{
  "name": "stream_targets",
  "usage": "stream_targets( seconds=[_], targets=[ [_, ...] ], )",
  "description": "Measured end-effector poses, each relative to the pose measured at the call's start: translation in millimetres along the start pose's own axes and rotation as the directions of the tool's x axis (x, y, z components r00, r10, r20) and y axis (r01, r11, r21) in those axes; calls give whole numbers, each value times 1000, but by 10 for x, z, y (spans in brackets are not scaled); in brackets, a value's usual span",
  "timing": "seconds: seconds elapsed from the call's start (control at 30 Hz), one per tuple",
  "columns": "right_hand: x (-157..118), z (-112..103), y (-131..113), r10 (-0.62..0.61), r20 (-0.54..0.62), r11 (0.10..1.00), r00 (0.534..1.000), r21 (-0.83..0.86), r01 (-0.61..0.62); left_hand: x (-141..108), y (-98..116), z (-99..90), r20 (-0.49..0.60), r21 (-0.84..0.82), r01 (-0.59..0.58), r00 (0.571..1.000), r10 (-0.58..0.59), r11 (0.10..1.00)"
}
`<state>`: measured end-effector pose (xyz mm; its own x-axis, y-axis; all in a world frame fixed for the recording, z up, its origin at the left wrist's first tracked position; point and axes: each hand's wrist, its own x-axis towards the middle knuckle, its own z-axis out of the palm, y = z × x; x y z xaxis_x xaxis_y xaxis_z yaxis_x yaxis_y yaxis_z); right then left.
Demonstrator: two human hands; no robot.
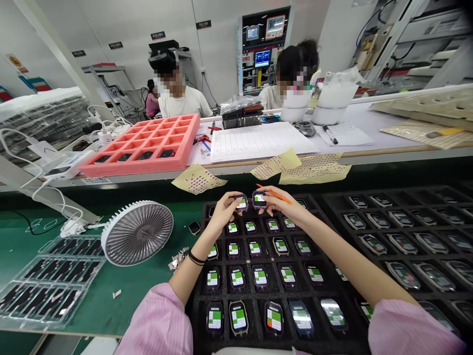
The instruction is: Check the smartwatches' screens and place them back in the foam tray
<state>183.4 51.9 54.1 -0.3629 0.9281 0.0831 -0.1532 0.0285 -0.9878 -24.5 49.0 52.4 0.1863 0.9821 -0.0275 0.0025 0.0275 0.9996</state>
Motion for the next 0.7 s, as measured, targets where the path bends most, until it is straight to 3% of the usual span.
stream_targets(
  seconds=[0.43, 0.7],
  targets=[
    [-103, 44, -18, -38, 45, 993, 998, -112, 43, -117, 63, 57, 38, -11, -107, 993, 108, 994],
    [-149, 110, -103, -23, -7, 988, 1000, -153, 22, -124, 86, 45, 52, -7, -82, 995, 82, 997]
  ],
)
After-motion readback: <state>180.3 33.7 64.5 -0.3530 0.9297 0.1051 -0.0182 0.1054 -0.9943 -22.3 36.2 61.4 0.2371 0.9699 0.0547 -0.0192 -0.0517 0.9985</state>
